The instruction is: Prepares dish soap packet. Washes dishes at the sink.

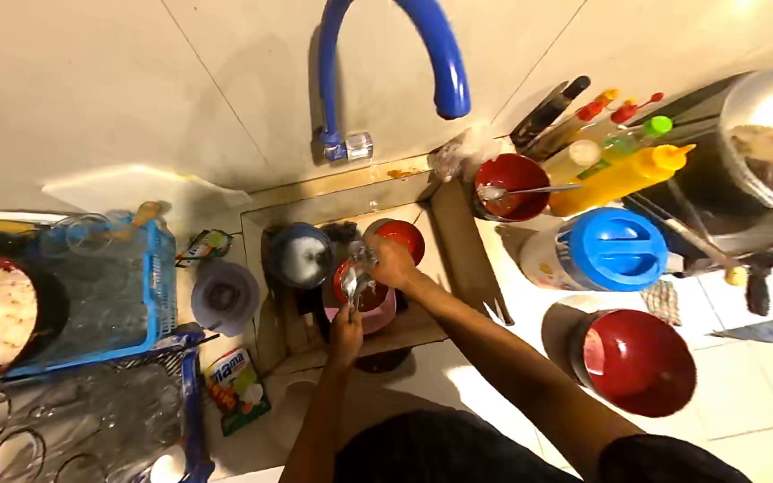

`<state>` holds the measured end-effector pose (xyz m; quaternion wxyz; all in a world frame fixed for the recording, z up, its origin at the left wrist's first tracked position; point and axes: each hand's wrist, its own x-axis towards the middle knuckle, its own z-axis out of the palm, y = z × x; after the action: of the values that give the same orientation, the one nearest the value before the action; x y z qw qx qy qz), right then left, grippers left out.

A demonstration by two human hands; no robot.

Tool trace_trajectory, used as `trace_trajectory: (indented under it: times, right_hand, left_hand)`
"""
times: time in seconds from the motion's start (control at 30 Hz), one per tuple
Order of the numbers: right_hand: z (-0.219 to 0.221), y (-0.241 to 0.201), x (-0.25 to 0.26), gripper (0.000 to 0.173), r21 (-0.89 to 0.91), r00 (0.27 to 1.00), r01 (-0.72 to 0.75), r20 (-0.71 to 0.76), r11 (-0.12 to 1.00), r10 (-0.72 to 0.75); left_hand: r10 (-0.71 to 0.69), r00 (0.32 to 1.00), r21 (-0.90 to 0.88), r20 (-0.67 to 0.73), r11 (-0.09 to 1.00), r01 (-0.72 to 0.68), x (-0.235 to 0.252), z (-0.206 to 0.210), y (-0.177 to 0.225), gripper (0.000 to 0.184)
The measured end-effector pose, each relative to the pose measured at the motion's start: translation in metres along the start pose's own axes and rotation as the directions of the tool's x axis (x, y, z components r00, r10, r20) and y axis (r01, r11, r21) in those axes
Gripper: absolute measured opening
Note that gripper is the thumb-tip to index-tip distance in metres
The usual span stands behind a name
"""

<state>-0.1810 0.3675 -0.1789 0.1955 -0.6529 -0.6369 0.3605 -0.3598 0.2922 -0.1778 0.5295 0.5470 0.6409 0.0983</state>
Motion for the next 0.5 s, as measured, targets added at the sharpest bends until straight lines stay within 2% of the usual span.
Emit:
trace_trajectory:
  times: [0.07,0.13,0.2,0.23,0.3,0.37,0.43,0.5]
  right_hand:
    - [-0.012,0.012,-0.015,0.057,0.087,0.998,0.042,-0.059,0.995,-0.037]
    - [-0.013,0.009,-0.039,0.052,0.156,0.996,0.093,-0.020,0.983,-0.091]
    - [0.001,0.005,-0.058,0.045,0.120,0.989,0.134,0.043,0.984,-0.140]
    - [0.008,0.006,-0.062,0.044,0.074,0.990,0.128,0.052,0.989,-0.132]
    - [0.010,0.014,-0.057,0.043,0.037,0.999,-0.007,0.044,0.999,0.005]
    - [0.000,0.026,-0.047,0.045,0.053,0.993,-0.106,-0.055,0.993,0.109]
    - [-0.011,0.028,-0.047,0.050,0.047,0.992,-0.076,-0.099,0.996,0.080]
    - [-0.012,0.017,-0.056,0.054,0.025,1.000,0.021,-0.008,0.999,-0.021]
  left_hand:
    - [-0.028,0.999,-0.062,0.034,0.998,0.030,-0.003,0.003,0.002,0.036]
    - [-0.009,0.999,-0.155,0.052,0.988,0.017,-0.002,0.010,0.004,0.036]
    - [0.022,0.996,-0.196,0.081,0.981,-0.005,-0.005,0.017,0.011,0.037]
    - [0.021,0.994,-0.195,0.104,0.981,-0.001,-0.007,0.020,0.014,0.035]
    - [0.010,0.990,-0.206,0.137,0.978,0.019,-0.007,0.027,0.012,0.031]
    - [0.005,0.988,-0.298,0.154,0.954,0.042,-0.005,0.030,0.006,0.026]
    - [-0.004,0.984,-0.371,0.177,0.926,0.070,-0.008,0.027,0.003,0.024]
    - [-0.012,0.983,-0.394,0.184,0.915,0.085,-0.010,0.024,0.007,0.024]
